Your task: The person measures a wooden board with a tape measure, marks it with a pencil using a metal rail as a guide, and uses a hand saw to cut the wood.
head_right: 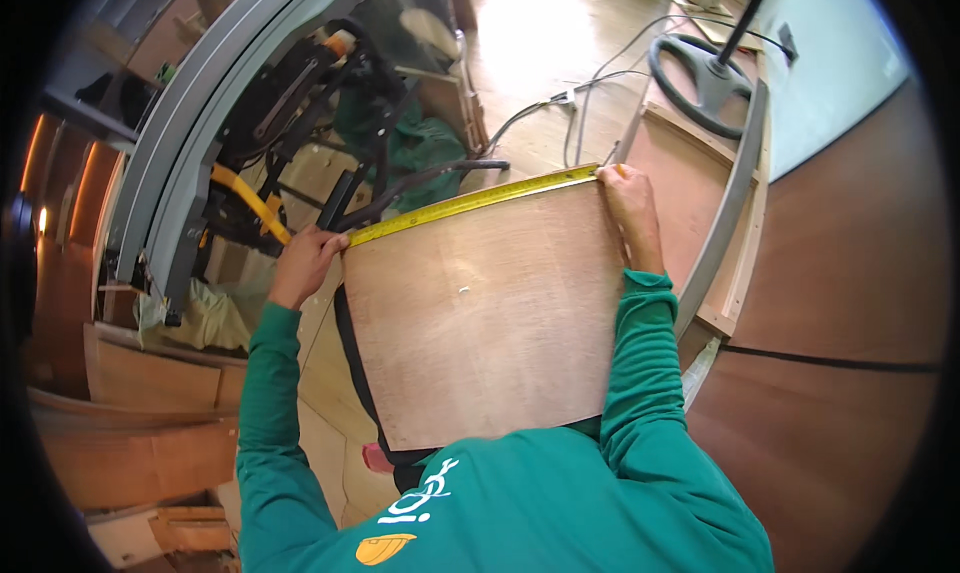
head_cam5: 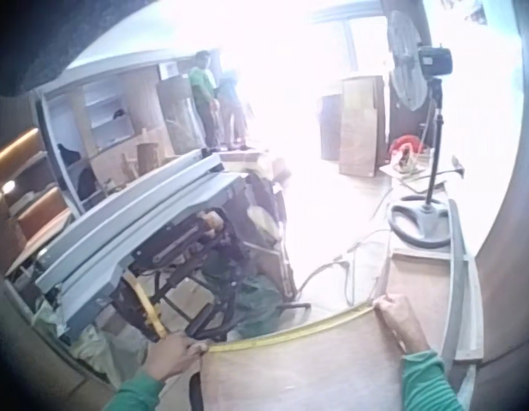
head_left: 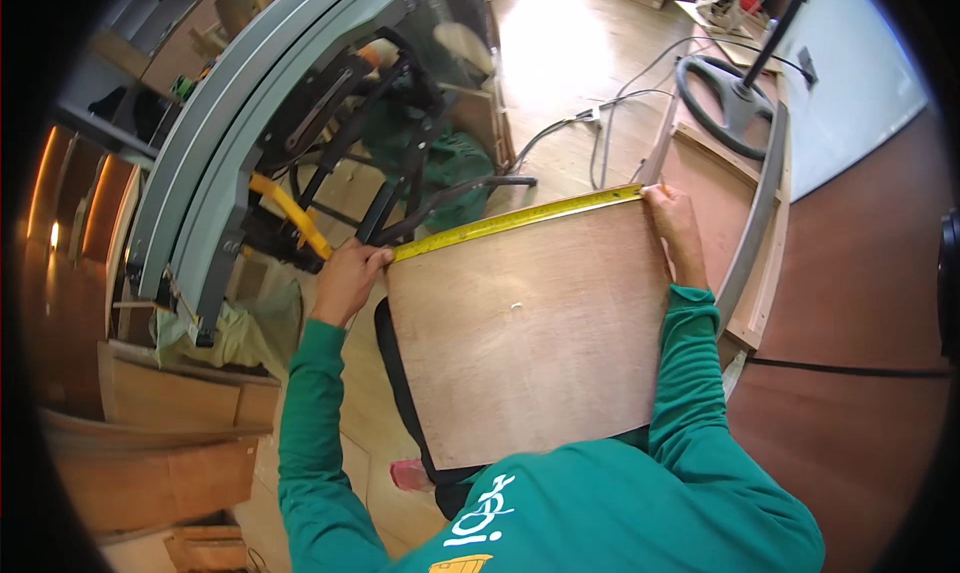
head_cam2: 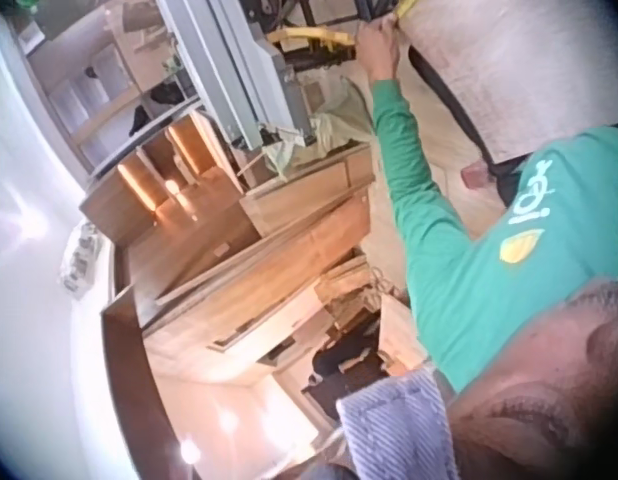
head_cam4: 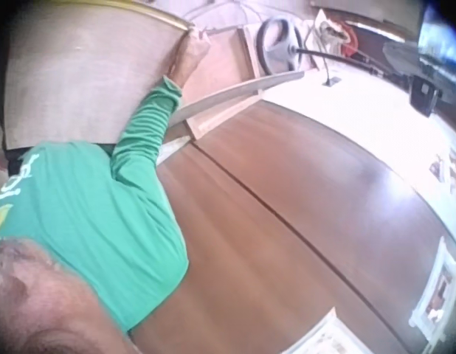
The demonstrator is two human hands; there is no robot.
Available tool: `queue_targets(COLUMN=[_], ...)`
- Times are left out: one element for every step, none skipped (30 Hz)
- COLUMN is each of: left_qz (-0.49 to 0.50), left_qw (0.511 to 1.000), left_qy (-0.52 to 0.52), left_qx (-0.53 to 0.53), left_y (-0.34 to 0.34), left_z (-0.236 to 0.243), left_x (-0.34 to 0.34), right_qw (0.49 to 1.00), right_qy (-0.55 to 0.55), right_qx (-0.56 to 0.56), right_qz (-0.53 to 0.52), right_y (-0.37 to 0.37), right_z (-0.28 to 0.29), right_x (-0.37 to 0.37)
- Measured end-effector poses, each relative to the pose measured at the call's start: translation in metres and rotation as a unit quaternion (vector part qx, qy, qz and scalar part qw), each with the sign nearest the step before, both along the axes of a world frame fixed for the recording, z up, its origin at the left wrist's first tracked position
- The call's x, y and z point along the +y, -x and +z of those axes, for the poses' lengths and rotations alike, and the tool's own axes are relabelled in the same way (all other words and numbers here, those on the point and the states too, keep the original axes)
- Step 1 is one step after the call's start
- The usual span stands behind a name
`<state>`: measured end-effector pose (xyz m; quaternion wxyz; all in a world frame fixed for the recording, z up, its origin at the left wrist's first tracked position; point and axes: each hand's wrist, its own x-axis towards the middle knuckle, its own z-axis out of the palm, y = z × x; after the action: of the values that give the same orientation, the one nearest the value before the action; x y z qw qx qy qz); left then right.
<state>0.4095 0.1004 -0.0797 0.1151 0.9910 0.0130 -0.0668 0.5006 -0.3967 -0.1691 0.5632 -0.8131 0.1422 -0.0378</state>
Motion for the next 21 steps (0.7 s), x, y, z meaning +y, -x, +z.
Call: queue_targets(left_qz=[0.005, 0.008, 0.011, 0.013, 0.010, 0.010, 0.010, 0.013, 0.012, 0.022, 0.029, 0.036, 0.019, 0.022, 0.024, 0.026, 0.030, 0.034, 0.036, 0.039, 0.040], left_qw=[1.000, 1.000, 0.999, 0.999, 0.999, 0.999, 0.999, 0.999, 1.000, 1.000, 0.999, 0.998, 0.997, 0.996, 0.996, 0.995, 0.996, 0.997, 0.998, 0.998, 0.997], left_qy=[0.003, 0.005, 0.007, 0.012, -0.005, -0.007, -0.010, -0.013, -0.004, 0.011, 0.027, 0.043, 0.076, 0.082, 0.088, 0.095, 0.078, 0.062, 0.045, 0.031, 0.020], left_qx=[0.015, 0.026, 0.037, 0.044, 0.053, 0.045, 0.037, 0.033, -0.003, -0.006, -0.011, -0.017, -0.012, 0.002, 0.015, 0.030, 0.026, 0.022, 0.018, 0.038, 0.056], left_y=[-0.003, -0.004, -0.004, -0.004, -0.004, -0.005, -0.006, -0.003, -0.002, -0.001, -0.003, -0.005, -0.004, -0.006, -0.007, -0.007, -0.006, -0.004, -0.003, -0.002, -0.003], left_z=[-0.002, -0.001, 0.000, 0.004, 0.005, 0.005, 0.006, 0.003, -0.007, -0.010, -0.011, -0.012, -0.014, -0.012, -0.009, -0.007, -0.006, -0.006, -0.005, -0.004, -0.001], left_x=[-0.001, -0.002, -0.005, -0.005, -0.004, -0.003, -0.003, -0.001, 0.002, 0.000, -0.002, -0.001, 0.006, 0.007, 0.006, 0.003, 0.002, -0.001, -0.001, 0.001, 0.002], right_qw=[1.000, 0.999, 0.997, 0.995, 0.996, 0.996, 0.997, 0.996, 0.996, 0.995, 0.993, 0.988, 0.981, 0.971, 0.944, 0.951, 0.958, 0.963, 0.967, 0.981, 0.987], right_qy=[0.013, 0.041, 0.069, 0.100, 0.092, 0.085, 0.077, 0.083, 0.088, 0.093, 0.108, 0.152, 0.195, 0.239, 0.322, 0.300, 0.274, 0.248, 0.201, 0.118, 0.036], right_qx=[0.002, 0.009, 0.016, 0.018, 0.013, 0.008, 0.005, 0.013, 0.021, 0.027, 0.056, 0.038, 0.021, 0.003, -0.026, -0.054, -0.081, -0.108, -0.155, -0.140, -0.126], right_qz=[-0.005, -0.005, -0.005, -0.006, -0.013, -0.020, -0.027, -0.020, -0.013, -0.010, 0.005, 0.004, 0.009, 0.009, -0.062, -0.044, -0.023, -0.003, 0.034, 0.067, 0.098], right_y=[-0.002, -0.004, -0.003, -0.004, -0.004, -0.003, -0.001, 0.001, 0.003, 0.003, -0.002, -0.003, 0.003, 0.006, 0.005, 0.005, 0.005, 0.004, 0.009, 0.016, 0.025], right_z=[-0.002, -0.002, -0.001, 0.002, 0.002, 0.001, 0.001, 0.006, 0.013, 0.017, 0.016, 0.012, 0.026, 0.038, 0.041, 0.047, 0.055, 0.064, 0.078, 0.087, 0.097], right_x=[-0.002, 0.000, -0.001, 0.000, -0.001, -0.002, -0.003, 0.002, 0.004, 0.003, -0.005, -0.012, -0.005, -0.002, 0.002, 0.003, 0.006, 0.010, 0.034, 0.060, 0.084])
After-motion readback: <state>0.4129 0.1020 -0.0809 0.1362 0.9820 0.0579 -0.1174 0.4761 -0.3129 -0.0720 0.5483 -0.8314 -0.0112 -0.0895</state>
